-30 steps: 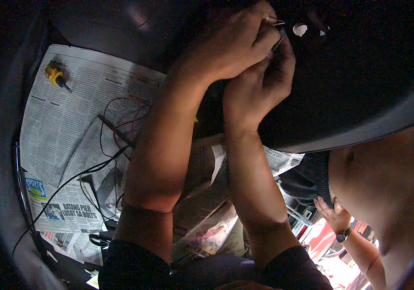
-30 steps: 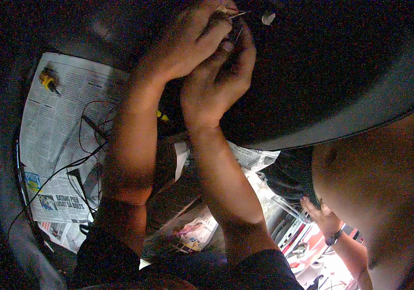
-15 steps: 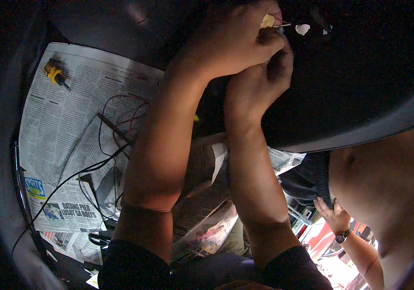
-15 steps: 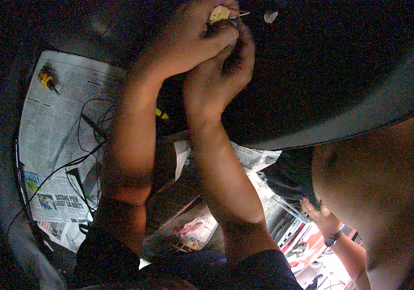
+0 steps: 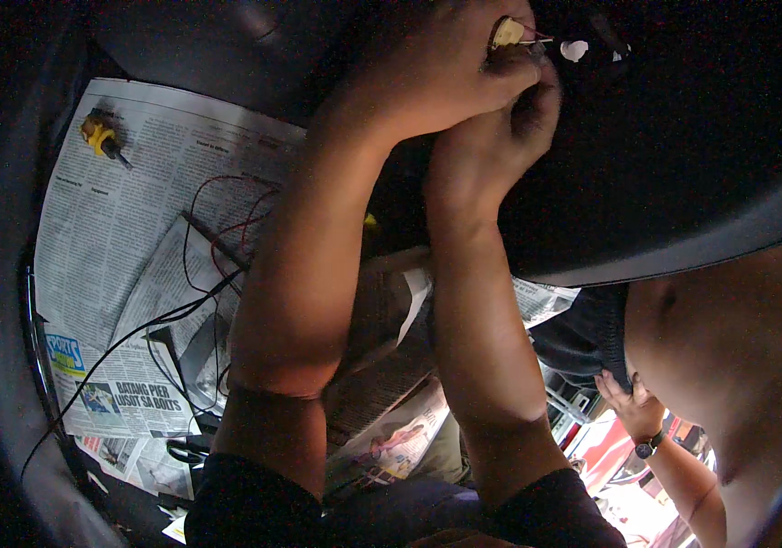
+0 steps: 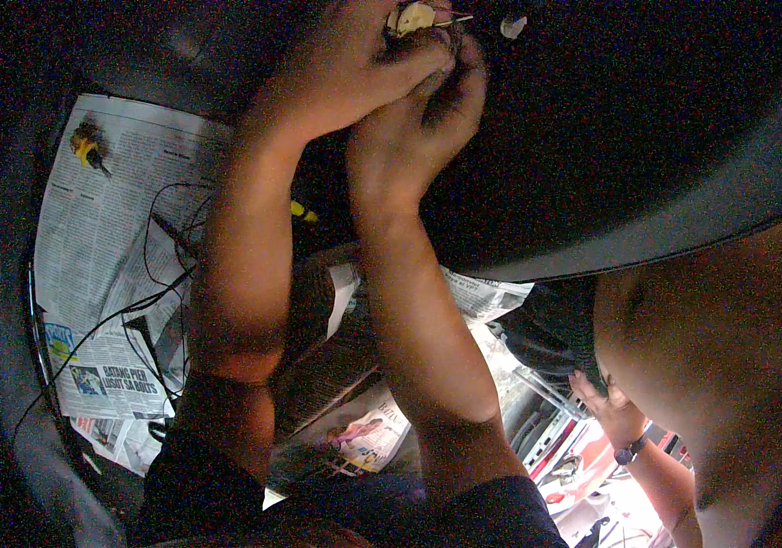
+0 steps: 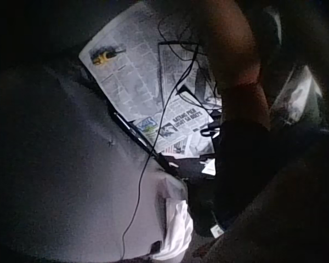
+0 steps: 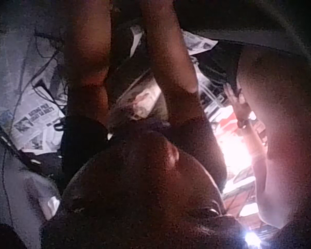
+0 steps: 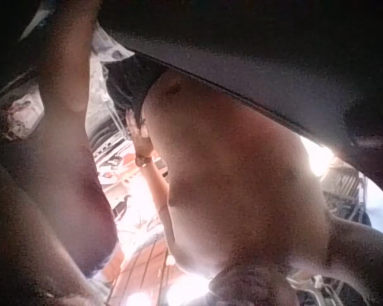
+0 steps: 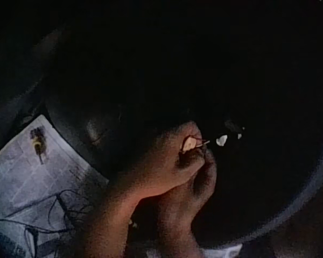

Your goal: Repairing or connecting electrical wires for a car's tail light assembly.

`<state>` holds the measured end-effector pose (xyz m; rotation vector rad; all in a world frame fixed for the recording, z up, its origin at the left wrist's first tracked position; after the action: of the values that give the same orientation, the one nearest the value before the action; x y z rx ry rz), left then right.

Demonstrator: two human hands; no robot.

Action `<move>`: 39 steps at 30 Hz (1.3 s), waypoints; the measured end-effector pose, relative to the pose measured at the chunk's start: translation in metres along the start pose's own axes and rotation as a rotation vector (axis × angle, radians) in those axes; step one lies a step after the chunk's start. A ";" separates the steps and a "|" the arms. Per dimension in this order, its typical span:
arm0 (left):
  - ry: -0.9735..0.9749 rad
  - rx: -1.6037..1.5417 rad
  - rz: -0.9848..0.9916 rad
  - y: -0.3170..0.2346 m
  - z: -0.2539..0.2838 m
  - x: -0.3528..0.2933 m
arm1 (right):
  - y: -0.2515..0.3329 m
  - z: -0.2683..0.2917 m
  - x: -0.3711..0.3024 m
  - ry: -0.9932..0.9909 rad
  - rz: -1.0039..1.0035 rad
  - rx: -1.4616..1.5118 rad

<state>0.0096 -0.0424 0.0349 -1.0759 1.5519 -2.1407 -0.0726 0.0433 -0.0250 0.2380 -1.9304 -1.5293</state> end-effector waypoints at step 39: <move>0.003 0.007 0.074 0.003 -0.007 0.001 | 0.024 -0.003 -0.005 0.003 0.107 -0.170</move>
<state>0.0034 -0.0391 0.0318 -0.9969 1.5591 -2.0988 -0.0607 0.0510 -0.0046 0.0619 -1.7687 -1.6091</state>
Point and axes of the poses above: each hand's wrist, its own x-axis towards the middle knuckle, its own z-axis out of the back of the hand, y = z × x, the point moved 6 cm from there along x, towards the middle knuckle, and after that the axes turned 4 degrees about -z, right-handed, at the moved point
